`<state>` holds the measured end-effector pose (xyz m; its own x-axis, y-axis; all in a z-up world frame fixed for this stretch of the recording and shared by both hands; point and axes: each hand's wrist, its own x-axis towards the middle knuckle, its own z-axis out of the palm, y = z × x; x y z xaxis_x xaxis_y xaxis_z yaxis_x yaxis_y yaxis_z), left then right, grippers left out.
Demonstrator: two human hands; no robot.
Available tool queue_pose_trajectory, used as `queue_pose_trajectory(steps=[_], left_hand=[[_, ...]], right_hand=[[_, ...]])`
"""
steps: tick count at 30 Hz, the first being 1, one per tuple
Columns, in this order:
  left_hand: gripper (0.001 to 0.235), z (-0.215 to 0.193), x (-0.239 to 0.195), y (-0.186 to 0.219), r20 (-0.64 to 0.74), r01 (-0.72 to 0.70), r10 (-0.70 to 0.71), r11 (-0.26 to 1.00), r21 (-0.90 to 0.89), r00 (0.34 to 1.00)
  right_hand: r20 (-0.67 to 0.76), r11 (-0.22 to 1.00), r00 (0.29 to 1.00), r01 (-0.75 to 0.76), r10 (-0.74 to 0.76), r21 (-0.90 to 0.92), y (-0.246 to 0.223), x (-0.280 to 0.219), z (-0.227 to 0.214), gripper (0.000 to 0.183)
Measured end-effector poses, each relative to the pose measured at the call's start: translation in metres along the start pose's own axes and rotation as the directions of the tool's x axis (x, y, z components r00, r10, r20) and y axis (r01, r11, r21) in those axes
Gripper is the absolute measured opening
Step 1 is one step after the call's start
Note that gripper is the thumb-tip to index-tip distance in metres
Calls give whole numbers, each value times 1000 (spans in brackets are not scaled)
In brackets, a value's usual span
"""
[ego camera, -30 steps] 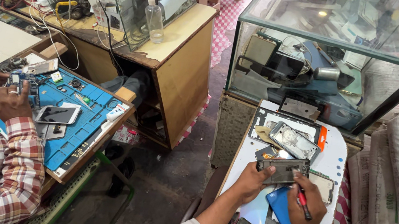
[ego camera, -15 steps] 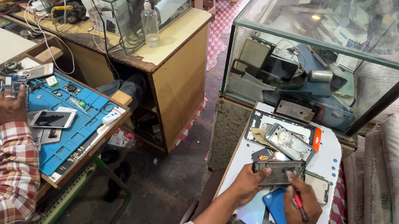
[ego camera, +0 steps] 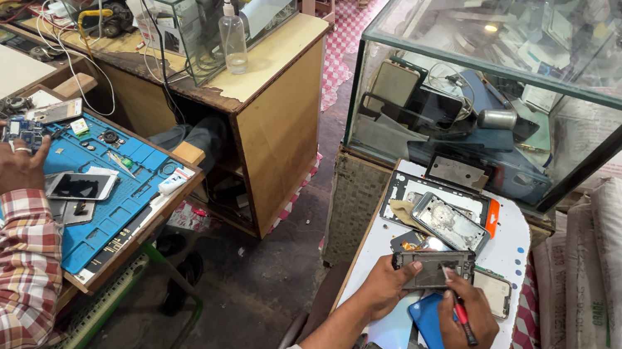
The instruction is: The person uses a red-handled screwdriver to work on the internal components of a disassembled mobile phone. They repeatedly pry and adjust parts within the phone's chassis while holding it in their left hand. Another person sits nearby working on a separate circuit board.
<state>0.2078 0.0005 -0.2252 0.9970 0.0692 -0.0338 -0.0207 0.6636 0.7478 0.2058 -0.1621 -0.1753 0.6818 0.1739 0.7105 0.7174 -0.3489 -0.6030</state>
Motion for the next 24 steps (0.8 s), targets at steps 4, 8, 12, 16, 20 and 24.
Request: queue_pose_trajectory(steps=[4,8,12,16,20,24], left_hand=[[34,-1,0,-1,-14,18,-18,1000,12,1000],[35,0,-1,1,-14,29,-29,1000,-2,999],[33,0,-1,0,-40,39,-38,999,21,999],[33,-4,1,-4,-2,14,-14,1000,-8,1000],[31,-5,3,-6,-18,15,-14,1000,9,1000],[32,-6,3,-6,-19,19,-18,1000,2,1000]], right_hand=[[-30,999,999,-40,40,4,0,0,0,19],[33,998,997,66,-66,-6,2,-2,1,20],[7,999,1000,19,-19,31,9,-3,2,22],[68,997,995,-72,70,19,12,-4,4,21],[-3,999,999,-45,45,19,10,-5,2,18],[1,999,1000,-20,20,31,8,-4,2,18]])
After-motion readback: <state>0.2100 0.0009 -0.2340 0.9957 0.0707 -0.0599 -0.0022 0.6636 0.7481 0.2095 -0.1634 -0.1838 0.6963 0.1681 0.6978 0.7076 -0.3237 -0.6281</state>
